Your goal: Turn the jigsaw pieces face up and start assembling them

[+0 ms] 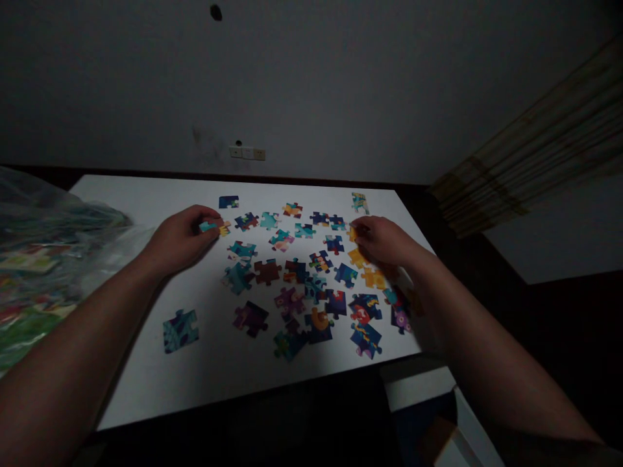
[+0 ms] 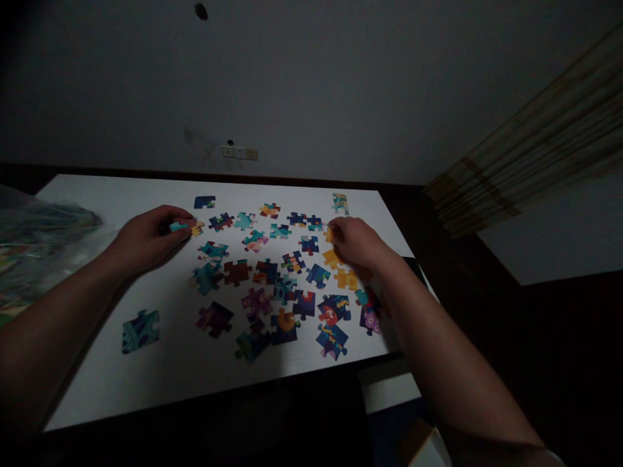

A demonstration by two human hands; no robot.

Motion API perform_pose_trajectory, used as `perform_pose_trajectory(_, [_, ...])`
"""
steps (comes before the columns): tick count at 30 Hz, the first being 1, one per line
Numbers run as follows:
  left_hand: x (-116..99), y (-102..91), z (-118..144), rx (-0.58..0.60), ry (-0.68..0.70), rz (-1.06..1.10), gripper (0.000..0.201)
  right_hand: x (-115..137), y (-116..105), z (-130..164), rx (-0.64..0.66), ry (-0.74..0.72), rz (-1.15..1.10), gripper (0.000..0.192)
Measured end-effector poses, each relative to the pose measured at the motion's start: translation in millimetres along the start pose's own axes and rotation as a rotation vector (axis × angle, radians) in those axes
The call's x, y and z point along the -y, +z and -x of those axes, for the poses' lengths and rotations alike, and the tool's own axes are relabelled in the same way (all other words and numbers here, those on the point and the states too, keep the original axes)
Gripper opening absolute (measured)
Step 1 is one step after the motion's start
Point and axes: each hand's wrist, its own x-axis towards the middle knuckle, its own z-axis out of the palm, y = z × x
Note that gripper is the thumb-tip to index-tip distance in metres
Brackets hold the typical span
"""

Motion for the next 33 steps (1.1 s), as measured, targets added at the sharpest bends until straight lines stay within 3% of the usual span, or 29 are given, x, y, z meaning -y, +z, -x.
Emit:
perform_pose_trajectory(4, [-6.7, -1.4, 2.1, -0.009, -0.026, -0.016, 0.049, -10.1, -3.8, -2.2, -0.039, -0.036, -0.053, 0.035])
perform_pose_trajectory(8, [-8.4, -2.1, 3.2, -0.003, -0.036, -0.011, 0.048, -18.9, -8.4, 3.8, -0.153, -0.111, 0.09, 0.029])
perform_pose_trajectory(15, [-1.8, -1.7, 1.7, -0.007, 0.004, -0.017, 0.045, -10.3, -14.1, 29.1, 0.012, -0.215, 0.065, 0.039])
perform_pose_trajectory(20, [-0.6, -1.9, 0.3, 0.009, 0.015, -0.029, 0.048, 4.1, -16.6, 43.6, 0.097, -0.385, -0.041, 0.043])
perform_pose_trajectory(25, [5.9, -1.1, -0.9, 0.021, 0.021, 0.0, 0.05, 8.1, -14.2, 44.9, 0.147, -0.323, -0.077, 0.027])
perform_pose_trajectory(29, [8.3, -1.3, -0.7, 0.027, 0.021, -0.014, 0.05, 12.6, -18.0, 44.5, 0.069, -0.258, -0.098, 0.012])
perform_pose_trajectory(33, [4.9, -2.5, 0.5, 0.03, -0.001, -0.024, 0.05, 13.4, -17.3, 48.6, -0.022, -0.271, -0.033, 0.021])
